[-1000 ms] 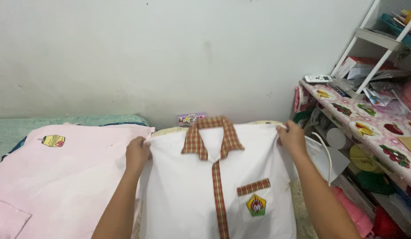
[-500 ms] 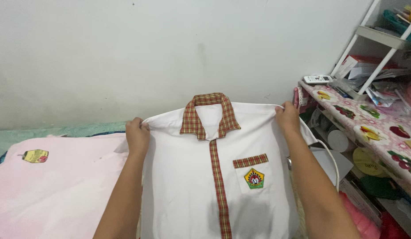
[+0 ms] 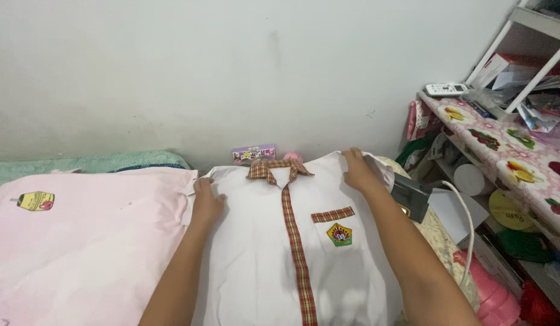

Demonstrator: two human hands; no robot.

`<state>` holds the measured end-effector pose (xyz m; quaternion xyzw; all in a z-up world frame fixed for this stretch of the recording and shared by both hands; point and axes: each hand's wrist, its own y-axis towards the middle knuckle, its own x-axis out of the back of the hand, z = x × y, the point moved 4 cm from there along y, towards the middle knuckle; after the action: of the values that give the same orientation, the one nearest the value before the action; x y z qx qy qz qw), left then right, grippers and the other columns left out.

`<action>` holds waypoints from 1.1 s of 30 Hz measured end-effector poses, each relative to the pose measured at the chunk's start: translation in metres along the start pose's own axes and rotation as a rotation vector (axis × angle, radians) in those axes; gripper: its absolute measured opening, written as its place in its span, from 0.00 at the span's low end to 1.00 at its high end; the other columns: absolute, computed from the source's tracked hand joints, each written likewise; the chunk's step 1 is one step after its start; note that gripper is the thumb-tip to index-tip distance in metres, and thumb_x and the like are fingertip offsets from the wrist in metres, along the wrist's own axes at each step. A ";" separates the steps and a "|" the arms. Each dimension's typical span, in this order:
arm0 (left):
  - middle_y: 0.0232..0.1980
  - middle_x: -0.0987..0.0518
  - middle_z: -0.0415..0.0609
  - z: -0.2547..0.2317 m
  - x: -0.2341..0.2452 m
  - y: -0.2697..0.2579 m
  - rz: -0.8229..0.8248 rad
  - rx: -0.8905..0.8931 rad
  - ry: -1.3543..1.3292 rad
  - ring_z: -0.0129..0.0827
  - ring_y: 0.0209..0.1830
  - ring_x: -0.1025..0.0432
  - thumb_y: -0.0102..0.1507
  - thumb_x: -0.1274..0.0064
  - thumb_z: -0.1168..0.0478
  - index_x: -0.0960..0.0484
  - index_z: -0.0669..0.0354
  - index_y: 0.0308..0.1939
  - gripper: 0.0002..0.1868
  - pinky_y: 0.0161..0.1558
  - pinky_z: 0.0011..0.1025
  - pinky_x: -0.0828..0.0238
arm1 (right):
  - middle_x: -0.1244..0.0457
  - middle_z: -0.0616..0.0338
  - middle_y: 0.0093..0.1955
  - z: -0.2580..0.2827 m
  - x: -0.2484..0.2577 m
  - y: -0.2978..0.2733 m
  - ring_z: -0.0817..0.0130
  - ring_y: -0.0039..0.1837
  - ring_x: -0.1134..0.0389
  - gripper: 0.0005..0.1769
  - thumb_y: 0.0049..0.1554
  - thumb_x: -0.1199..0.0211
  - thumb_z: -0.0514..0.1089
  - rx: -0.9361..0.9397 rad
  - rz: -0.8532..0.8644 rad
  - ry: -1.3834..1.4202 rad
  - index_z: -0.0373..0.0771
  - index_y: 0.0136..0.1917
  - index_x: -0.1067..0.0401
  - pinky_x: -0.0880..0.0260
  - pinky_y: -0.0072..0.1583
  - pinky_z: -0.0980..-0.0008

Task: The person irons a white short-sleeved shirt with a plaid collar and trim on a bed. They use an electric iron to smooth the collar, front placket, chest, and sleeves, adjusting the fabric with their left hand as needed.

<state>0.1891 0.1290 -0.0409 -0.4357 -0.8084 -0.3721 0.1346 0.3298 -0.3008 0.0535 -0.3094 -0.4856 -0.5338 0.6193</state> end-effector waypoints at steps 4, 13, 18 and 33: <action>0.66 0.36 0.64 -0.033 0.024 -0.040 0.040 0.031 0.025 0.59 0.66 0.37 0.55 0.40 0.69 0.33 0.64 0.60 0.30 0.61 0.45 0.36 | 0.54 0.55 0.81 0.004 -0.007 -0.039 0.48 0.74 0.42 0.31 0.52 0.40 0.30 0.131 -0.086 0.151 0.46 0.68 0.34 0.38 0.69 0.58; 0.60 0.27 0.67 -0.061 0.081 -0.124 -0.074 0.148 0.115 0.58 0.62 0.32 0.58 0.43 0.70 0.28 0.71 0.57 0.24 0.63 0.44 0.35 | 0.33 0.45 0.58 -0.065 -0.034 -0.141 0.48 0.65 0.32 0.16 0.54 0.41 0.30 0.015 -0.421 0.248 0.36 0.55 0.25 0.32 0.67 0.60; 0.52 0.21 0.67 -0.048 0.093 -0.150 -0.031 0.454 0.138 0.56 0.53 0.26 0.54 0.35 0.64 0.26 0.73 0.55 0.29 0.55 0.44 0.30 | 0.32 0.37 0.54 -0.100 -0.050 -0.166 0.44 0.58 0.31 0.26 0.47 0.30 0.40 -0.272 -0.420 0.240 0.30 0.58 0.28 0.32 0.60 0.56; 0.25 0.26 0.45 0.011 0.093 -0.215 0.102 0.752 -0.495 0.30 0.20 0.38 0.64 0.41 0.56 0.19 0.69 0.31 0.16 0.25 0.33 0.41 | 0.32 0.45 0.57 -0.113 -0.037 -0.225 0.58 0.53 0.28 0.29 0.51 0.30 0.46 -0.494 0.146 1.210 0.30 0.61 0.32 0.28 0.51 0.61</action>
<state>-0.0374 0.1196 -0.1023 -0.4717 -0.8728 0.0701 0.1044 0.1451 -0.4429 -0.0491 -0.1199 0.1075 -0.6658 0.7285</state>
